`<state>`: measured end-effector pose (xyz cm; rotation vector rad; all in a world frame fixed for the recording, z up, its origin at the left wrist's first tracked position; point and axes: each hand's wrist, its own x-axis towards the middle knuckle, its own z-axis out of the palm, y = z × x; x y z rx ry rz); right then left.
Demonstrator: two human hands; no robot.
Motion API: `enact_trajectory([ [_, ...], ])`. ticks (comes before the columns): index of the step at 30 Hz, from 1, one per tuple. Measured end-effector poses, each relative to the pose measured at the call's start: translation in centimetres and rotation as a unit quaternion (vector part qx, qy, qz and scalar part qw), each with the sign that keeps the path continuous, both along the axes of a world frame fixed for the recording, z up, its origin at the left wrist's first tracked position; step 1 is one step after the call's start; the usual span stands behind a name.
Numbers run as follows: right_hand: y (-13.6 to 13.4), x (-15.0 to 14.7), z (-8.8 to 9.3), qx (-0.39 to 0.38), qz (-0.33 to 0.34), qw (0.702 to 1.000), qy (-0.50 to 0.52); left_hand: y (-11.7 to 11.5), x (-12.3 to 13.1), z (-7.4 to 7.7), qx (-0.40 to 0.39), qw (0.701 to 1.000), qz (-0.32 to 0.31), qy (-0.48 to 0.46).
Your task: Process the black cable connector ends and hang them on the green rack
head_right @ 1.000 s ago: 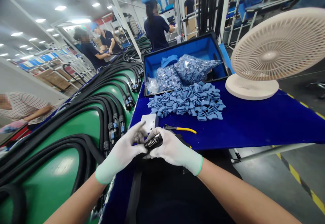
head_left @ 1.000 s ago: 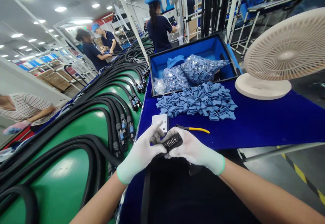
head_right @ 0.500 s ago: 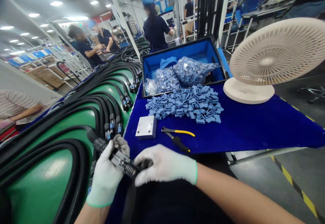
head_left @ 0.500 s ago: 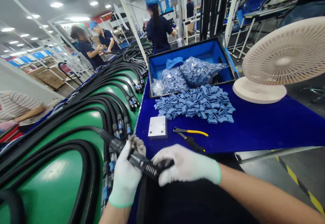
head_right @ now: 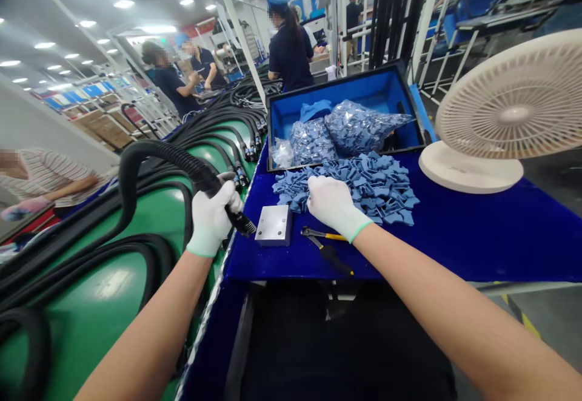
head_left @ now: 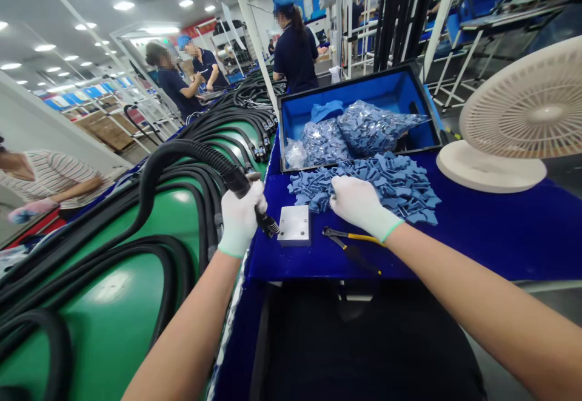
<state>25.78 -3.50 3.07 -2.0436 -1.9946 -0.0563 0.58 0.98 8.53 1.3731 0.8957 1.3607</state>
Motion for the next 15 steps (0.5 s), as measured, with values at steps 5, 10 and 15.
enact_trajectory([
  [5,-1.1,-0.1,0.9,0.013,0.077,0.991,0.106,0.8,0.4,-2.1,0.0,0.999,0.015,0.045],
  [10,-1.5,-2.0,1.3,-0.013,0.203,0.941,0.27,0.2,0.9,-2.5,0.007,0.991,0.063,0.119],
  [15,-1.5,-3.9,1.2,-0.049,0.229,0.906,0.353,0.3,1.1,-2.6,0.006,0.995,0.022,0.099],
])
